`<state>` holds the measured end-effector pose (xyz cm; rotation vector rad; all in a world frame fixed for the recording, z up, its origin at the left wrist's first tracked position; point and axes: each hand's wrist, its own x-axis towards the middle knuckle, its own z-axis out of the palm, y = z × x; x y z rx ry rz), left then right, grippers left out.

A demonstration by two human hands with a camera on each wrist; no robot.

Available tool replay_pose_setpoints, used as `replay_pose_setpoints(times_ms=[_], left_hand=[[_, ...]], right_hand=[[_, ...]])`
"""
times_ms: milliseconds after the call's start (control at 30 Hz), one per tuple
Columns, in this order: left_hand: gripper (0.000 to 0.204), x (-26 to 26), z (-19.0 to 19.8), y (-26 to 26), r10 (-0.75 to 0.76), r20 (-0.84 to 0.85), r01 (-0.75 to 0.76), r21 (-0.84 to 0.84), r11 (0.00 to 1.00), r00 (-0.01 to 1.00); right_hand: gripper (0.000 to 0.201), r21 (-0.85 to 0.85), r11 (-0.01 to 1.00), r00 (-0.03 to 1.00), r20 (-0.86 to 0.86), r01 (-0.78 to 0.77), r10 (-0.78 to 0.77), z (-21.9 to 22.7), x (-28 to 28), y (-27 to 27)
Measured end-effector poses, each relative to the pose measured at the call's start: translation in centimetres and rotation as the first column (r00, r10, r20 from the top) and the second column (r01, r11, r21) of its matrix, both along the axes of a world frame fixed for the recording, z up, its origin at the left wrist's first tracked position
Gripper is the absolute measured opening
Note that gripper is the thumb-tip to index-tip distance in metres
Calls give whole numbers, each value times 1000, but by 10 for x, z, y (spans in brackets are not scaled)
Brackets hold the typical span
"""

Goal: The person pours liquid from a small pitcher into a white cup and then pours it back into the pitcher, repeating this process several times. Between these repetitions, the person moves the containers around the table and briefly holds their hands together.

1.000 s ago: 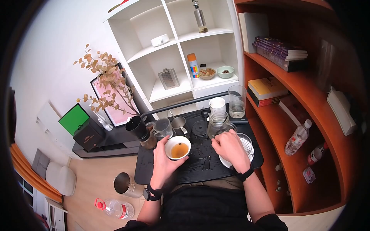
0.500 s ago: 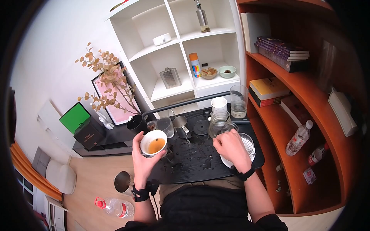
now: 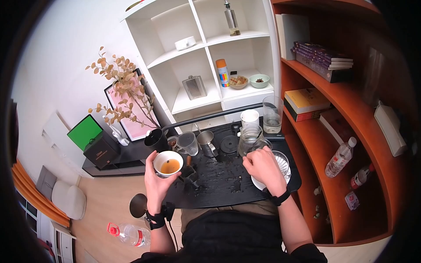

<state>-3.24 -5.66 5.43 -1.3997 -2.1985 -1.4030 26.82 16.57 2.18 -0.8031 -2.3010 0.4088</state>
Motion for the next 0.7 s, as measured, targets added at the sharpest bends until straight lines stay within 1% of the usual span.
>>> replay_pose_setpoints(times_ms=[67,233,400,500,567,700], left_hand=[[110,0,-2,-2,10,0,-10,-52,999,1000],[109,-5,-7,-2,-3,-35,0,-86,996,999],[109,-4,-6,-2,4,-61,-12,-130,992,998],[110,-5,-8,-2,-9,-106,-4,-128,992,994],[109,-7,-11,-2,-13,-166,-10,-134,991,986],[109,-8,-12,-1,-9,-208,-22,-144,989,978]], right_hand=[[34,-5,1000,1000,-1,-1,1,0,0,0],[37,-16,1000,1000,-1,3,-3,4,0,-3],[35,-10,1000,1000,-4,2,-2,-1,0,0],[35,-8,1000,1000,-2,2,-2,-2,-1,1],[35,-4,1000,1000,-4,1,-1,-1,-1,0],[34,-5,1000,1000,-3,3,-3,0,0,0]])
